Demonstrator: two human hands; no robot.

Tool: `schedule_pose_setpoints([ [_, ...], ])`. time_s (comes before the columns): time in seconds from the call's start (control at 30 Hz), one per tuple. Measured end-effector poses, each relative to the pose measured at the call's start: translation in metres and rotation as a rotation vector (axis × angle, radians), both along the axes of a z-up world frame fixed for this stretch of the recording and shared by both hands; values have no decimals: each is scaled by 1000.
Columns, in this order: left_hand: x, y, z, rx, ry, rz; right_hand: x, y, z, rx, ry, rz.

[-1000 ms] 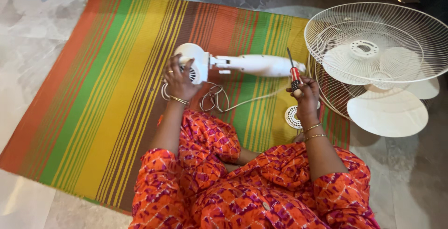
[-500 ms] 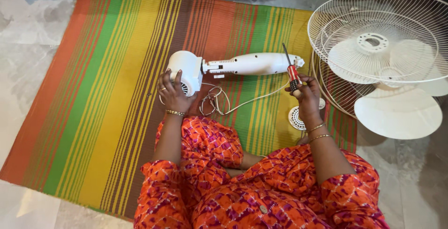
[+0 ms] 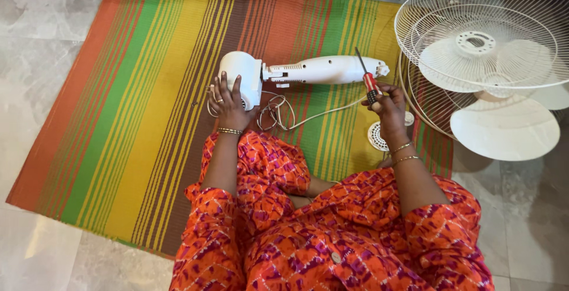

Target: The person sits on a mat and uses a screwdriver to remove screws from the casing of a white electric appliance. They continue to unscrew multiple fasteners along the body of the device.

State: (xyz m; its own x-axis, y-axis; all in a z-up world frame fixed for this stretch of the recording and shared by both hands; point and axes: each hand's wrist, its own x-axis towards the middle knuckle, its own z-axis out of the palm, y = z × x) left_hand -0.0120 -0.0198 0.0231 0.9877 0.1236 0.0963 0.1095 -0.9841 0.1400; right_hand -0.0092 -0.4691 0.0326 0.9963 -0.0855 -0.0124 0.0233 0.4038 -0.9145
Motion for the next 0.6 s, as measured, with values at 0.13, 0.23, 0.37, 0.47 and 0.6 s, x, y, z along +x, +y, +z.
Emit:
schedule_pose_setpoints([
  [0.13,-9,-1,0,-7,-72,-27,-9,8,1,-54,23,31],
  [0.23,-19,-5,-4,-43,-70,3,-20,16,1,0,-27,55],
  [0.37,-32,-14,-8,-48,38,62,-34,19,3,-36,-25,99],
  [0.47,-37,-18,0,-67,133,64,-37,21,7,-45,-3,97],
  [0.6,-44,-30,18,-93,109,74,-44,21,16,-60,26,47],
])
